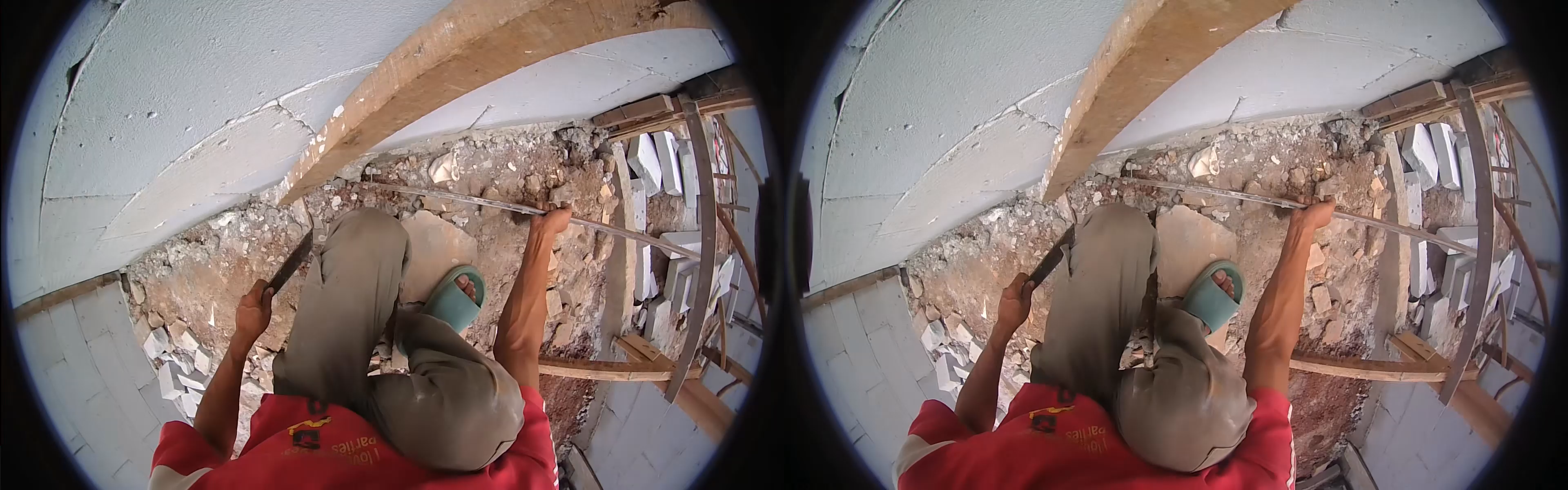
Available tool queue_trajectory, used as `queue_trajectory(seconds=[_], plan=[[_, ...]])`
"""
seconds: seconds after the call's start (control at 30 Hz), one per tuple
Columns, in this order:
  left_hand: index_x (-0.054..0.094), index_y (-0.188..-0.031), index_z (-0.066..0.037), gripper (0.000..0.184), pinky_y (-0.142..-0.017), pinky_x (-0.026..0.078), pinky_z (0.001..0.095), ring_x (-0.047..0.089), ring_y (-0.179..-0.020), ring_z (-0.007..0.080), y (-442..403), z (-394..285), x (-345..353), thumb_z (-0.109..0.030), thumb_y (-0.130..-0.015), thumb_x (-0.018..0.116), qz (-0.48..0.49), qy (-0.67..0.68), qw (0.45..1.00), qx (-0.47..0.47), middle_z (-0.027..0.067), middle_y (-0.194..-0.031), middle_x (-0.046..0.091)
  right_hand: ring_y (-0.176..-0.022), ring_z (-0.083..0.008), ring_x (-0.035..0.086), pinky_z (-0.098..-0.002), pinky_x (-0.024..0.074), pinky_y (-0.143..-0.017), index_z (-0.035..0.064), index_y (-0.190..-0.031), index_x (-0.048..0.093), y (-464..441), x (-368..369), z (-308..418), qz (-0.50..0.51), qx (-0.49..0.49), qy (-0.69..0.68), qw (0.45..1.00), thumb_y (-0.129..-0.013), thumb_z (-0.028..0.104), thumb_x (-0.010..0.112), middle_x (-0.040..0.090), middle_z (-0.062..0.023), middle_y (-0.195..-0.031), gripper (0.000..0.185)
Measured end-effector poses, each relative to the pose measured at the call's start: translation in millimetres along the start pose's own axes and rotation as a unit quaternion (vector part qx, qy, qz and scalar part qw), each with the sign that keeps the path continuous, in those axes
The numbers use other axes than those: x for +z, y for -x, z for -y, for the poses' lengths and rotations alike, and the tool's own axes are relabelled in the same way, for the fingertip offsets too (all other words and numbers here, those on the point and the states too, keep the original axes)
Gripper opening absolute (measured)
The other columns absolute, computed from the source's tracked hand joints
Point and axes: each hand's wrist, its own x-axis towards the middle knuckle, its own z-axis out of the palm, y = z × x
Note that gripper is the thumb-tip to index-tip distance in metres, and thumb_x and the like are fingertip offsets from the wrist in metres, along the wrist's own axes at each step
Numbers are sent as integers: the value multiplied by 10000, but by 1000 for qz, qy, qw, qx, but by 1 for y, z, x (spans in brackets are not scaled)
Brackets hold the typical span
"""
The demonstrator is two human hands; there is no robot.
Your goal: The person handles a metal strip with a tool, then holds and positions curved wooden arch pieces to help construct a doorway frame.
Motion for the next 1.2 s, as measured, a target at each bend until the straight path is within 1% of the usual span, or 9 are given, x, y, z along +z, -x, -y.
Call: queue_trajectory(seconds=[0.2,0.4,0.47,0.57,0.63,0.73,0.83,0.97,1.2], plan=[[477,-865,-59,121,-504,389,468,532,-603,435,6,-5,3,-174,-903,487,-18,4,999,27,211,-630,532,-446,-135,210,-306,251,-400,141,-629,217,-46,-6,88,127,-25,-45,991,-807,172,382,191,1,-542,244],[493,-852,-47,139,-510,390,441,528,-591,406,-7,-3,16,-173,-907,475,-10,24,1000,14,197,-654,535,-438,-117,182,-273,183,-393,134,-689,298,-82,-2,123,-26,-49,17,998,-868,199,411,178,23,-539,221],[501,-866,-39,141,-537,392,449,533,-617,408,-11,-3,17,-171,-907,473,-14,29,999,41,197,-658,536,-420,-130,238,-292,229,-374,110,-724,354,-98,-13,132,-24,15,31,999,-861,215,505,224,11,-528,229],[507,-875,-35,141,-546,391,447,532,-623,405,-10,-18,7,-167,-905,470,41,25,999,-20,205,-668,541,-407,-153,312,-316,291,-369,80,-758,404,-112,-31,124,-177,-39,99,978,-811,279,620,285,-12,-521,299],[517,-878,-35,142,-531,387,437,527,-594,381,-9,-7,5,-166,-903,469,38,17,999,26,200,-658,536,-411,-172,364,-328,333,-377,70,-775,433,-109,-41,115,-195,-25,126,972,-748,343,702,331,-31,-522,384],[523,-876,-30,155,-538,389,427,526,-574,331,4,-3,-16,-173,-897,467,74,-9,997,22,192,-656,542,-466,-147,372,-318,321,-413,18,-868,520,-82,-46,98,-260,-15,81,962,-727,283,697,382,-14,-587,348],[518,-873,-24,172,-546,393,412,518,-578,323,24,-4,-52,-188,-896,472,113,-52,991,48,194,-648,535,-410,-161,381,-329,312,-353,24,-809,480,-69,-66,80,-213,48,33,975,-794,227,633,355,-29,-539,255],[515,-854,-6,167,-584,399,402,509,-612,294,44,-19,-100,-166,-886,482,181,-142,973,-27,178,-676,529,-402,-127,306,-261,312,-363,100,-719,408,-30,-76,72,-63,143,-114,981,-835,198,553,316,4,-542,210],[548,-896,18,211,-672,426,426,574,-744,350,92,-49,-176,-184,-861,499,212,-171,961,-45,210,-773,585,-424,-122,347,-258,320,-370,132,-699,398,78,-60,69,-56,182,-229,954,-837,224,539,334,11,-524,218]])
